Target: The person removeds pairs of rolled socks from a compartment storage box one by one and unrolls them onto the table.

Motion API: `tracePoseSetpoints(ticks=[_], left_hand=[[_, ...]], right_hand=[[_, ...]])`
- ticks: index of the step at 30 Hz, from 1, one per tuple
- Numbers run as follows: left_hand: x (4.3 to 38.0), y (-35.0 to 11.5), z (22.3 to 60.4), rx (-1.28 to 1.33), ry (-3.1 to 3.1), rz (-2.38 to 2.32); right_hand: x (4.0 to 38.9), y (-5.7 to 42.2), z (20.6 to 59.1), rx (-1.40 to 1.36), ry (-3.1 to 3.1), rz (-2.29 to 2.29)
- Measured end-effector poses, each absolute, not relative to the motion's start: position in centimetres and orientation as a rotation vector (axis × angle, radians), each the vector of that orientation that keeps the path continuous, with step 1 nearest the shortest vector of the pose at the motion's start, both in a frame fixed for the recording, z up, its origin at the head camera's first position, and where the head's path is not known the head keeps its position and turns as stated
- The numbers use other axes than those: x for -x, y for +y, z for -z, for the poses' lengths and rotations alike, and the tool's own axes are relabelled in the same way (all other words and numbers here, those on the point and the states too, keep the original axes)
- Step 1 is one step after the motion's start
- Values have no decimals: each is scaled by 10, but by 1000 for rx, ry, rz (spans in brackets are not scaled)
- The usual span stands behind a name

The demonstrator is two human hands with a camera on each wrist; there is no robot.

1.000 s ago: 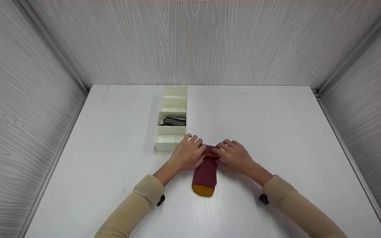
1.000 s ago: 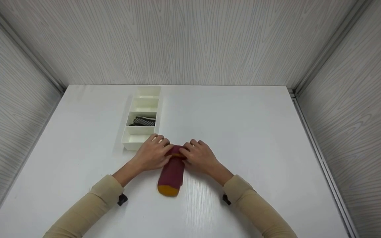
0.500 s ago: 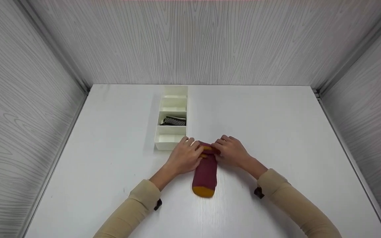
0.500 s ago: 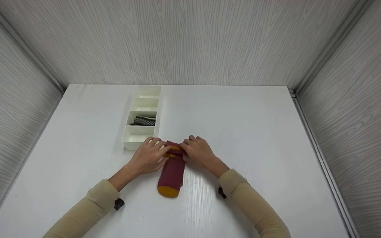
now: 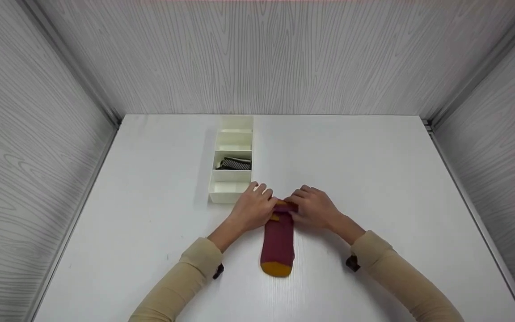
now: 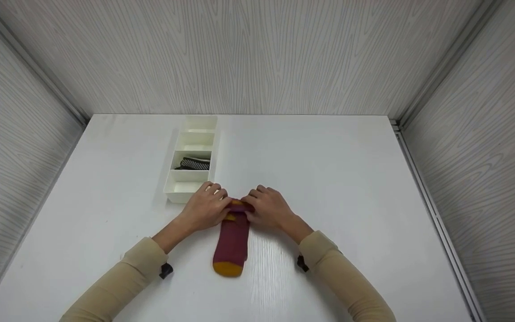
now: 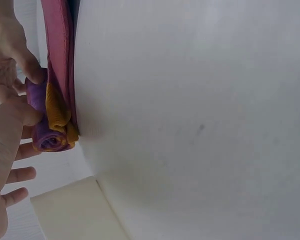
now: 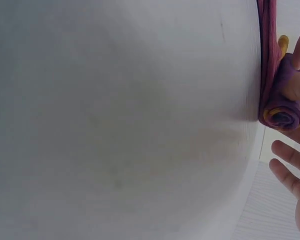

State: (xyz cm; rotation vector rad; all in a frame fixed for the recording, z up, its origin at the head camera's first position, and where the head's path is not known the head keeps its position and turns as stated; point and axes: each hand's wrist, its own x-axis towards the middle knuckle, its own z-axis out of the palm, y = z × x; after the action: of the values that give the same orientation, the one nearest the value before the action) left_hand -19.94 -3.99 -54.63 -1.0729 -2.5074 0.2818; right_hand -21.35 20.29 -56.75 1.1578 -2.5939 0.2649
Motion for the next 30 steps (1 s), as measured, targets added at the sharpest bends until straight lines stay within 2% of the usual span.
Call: tracePoseSetpoints(ticks=[8,16,30], left_hand=[[213,-34,541,1076,-2602,-339],[229,-29,538,1100,-2650,-361],[220,-35,540,959,-2516,-246]], right_hand=[[215,210,570,-1200,-2299,-213],[217,206,571,-1184,-2308,-21],[241,202,567,-1159,-2485,17]])
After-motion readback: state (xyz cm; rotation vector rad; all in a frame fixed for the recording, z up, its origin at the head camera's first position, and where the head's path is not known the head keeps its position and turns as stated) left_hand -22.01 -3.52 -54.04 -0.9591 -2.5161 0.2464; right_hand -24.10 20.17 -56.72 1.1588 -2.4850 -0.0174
